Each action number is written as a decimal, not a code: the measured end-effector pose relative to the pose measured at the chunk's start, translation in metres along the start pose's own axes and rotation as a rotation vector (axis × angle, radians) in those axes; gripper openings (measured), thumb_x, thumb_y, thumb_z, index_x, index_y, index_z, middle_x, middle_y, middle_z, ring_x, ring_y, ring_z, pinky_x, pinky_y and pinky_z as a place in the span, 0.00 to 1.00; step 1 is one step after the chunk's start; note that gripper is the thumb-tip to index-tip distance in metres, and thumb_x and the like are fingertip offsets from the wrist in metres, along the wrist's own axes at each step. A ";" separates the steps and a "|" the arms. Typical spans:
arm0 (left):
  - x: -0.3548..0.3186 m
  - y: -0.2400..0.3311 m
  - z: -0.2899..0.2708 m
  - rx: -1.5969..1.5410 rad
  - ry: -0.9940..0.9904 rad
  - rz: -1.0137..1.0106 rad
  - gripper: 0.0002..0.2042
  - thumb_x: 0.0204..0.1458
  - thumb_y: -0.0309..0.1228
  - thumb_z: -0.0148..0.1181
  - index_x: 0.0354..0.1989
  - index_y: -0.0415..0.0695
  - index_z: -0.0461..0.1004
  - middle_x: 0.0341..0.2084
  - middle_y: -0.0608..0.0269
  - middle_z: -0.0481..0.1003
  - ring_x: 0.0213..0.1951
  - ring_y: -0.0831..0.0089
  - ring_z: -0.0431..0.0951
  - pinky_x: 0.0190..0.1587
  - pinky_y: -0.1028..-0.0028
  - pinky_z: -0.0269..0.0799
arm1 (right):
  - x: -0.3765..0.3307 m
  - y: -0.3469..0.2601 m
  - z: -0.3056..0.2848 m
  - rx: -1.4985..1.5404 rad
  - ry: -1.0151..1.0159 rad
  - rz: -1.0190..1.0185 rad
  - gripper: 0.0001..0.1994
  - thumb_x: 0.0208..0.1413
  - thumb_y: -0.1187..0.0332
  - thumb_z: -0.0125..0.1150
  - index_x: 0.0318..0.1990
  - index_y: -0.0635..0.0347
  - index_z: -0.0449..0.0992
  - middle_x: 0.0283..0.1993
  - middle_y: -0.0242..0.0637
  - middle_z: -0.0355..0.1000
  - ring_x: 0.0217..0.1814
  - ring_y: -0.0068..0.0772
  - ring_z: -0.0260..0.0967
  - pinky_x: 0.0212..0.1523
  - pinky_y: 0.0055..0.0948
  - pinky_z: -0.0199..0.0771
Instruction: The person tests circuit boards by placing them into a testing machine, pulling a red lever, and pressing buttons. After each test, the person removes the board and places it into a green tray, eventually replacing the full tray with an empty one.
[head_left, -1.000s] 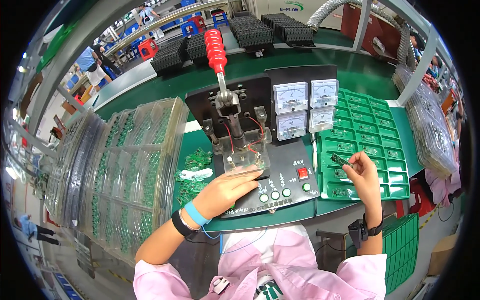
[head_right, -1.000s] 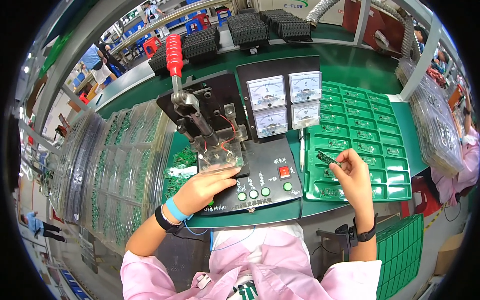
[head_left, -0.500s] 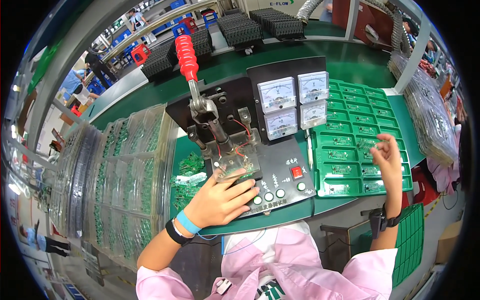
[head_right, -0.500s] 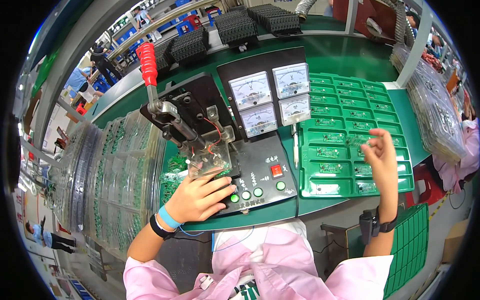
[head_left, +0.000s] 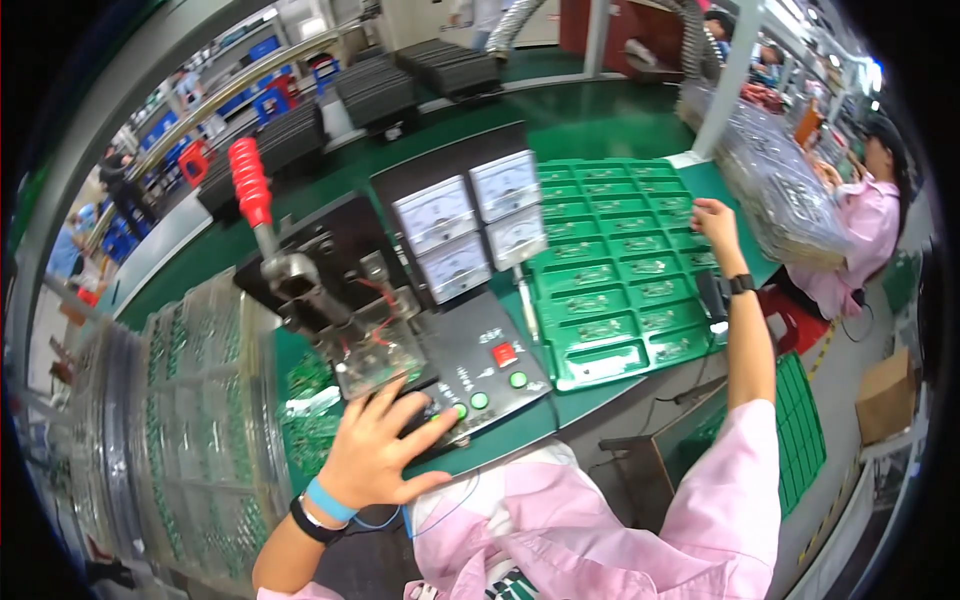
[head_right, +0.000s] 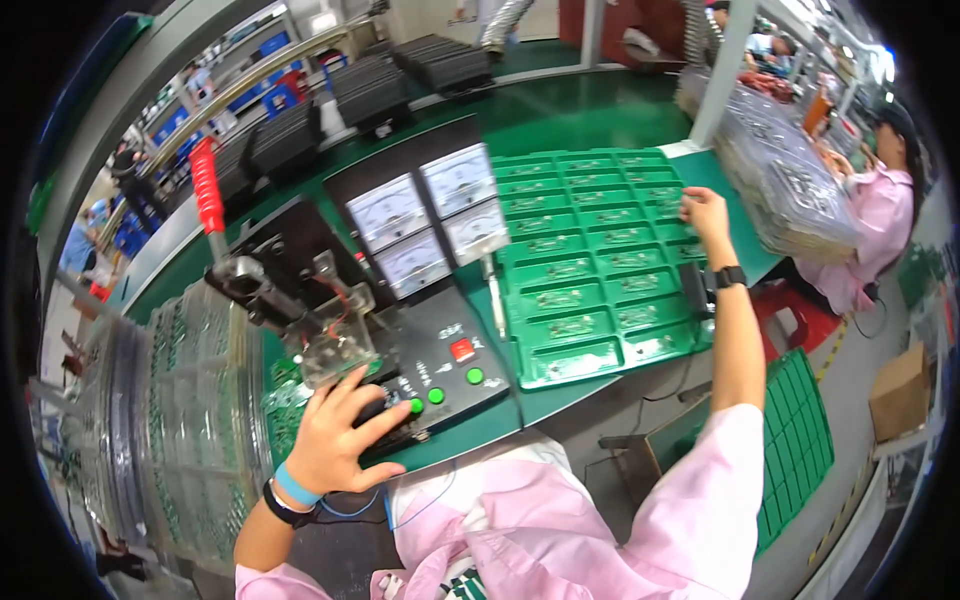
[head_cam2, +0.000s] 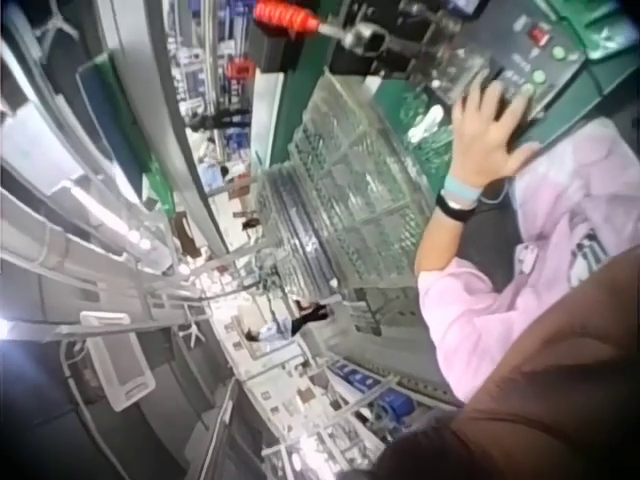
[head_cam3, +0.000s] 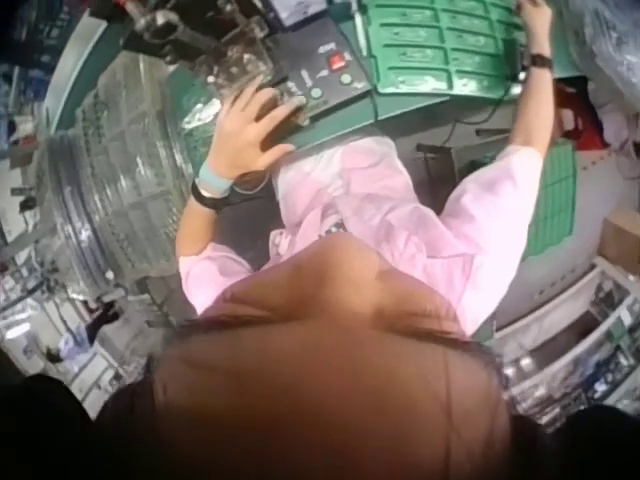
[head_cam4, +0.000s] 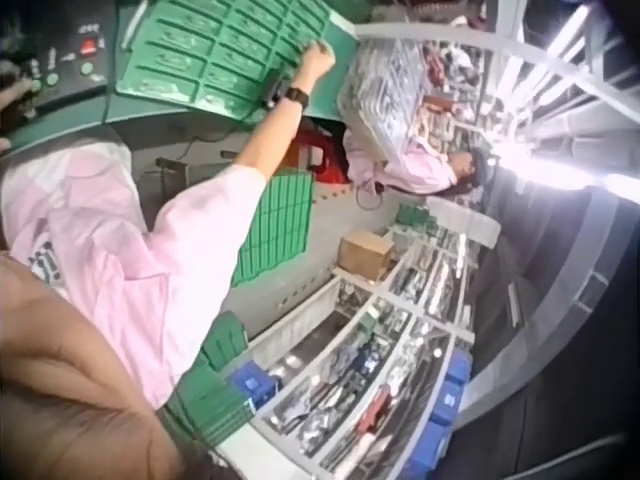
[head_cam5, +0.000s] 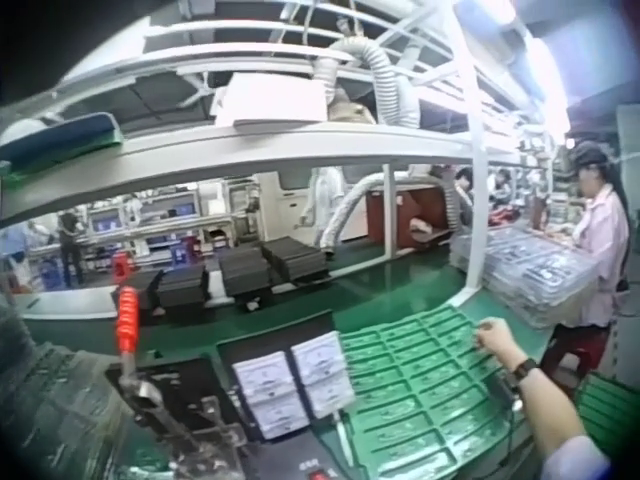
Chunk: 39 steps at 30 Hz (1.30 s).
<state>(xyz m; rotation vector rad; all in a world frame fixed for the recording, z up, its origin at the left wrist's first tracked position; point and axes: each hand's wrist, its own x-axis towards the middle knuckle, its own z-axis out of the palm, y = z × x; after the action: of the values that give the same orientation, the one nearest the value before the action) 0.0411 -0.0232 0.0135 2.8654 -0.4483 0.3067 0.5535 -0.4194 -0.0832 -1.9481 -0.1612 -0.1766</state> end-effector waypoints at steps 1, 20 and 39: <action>0.000 0.000 0.000 -0.003 -0.004 -0.062 0.31 0.43 0.57 0.63 0.55 0.56 0.75 0.50 0.58 0.71 0.58 0.46 0.68 0.60 0.46 0.57 | -0.002 -0.002 0.006 0.061 -0.013 0.040 0.10 0.53 0.77 0.59 0.44 0.67 0.75 0.32 0.38 0.75 0.25 0.26 0.73 0.27 0.25 0.75; -0.026 -0.023 -0.003 0.115 0.650 0.040 0.25 0.36 0.29 0.72 0.48 0.47 0.75 0.43 0.59 0.72 0.47 0.59 0.73 0.51 0.57 0.71 | -0.276 -0.372 0.208 0.368 -0.779 -0.746 0.31 0.58 0.48 0.58 0.60 0.61 0.65 0.63 0.49 0.63 0.65 0.55 0.58 0.69 0.51 0.45; -0.037 -0.056 -0.008 0.014 0.278 -0.080 0.41 0.33 0.55 0.73 0.58 0.50 0.71 0.48 0.56 0.63 0.52 0.54 0.64 0.60 0.46 0.59 | -0.373 -0.184 0.145 -0.112 -0.370 -1.196 0.23 0.46 0.70 0.66 0.54 0.58 0.73 0.57 0.39 0.72 0.59 0.41 0.67 0.58 0.44 0.65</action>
<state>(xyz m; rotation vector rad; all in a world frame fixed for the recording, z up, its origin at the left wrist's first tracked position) 0.0227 0.0408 0.0020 2.7849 -0.2783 0.6840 0.1592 -0.2269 -0.0441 -1.7368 -1.5749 -0.6011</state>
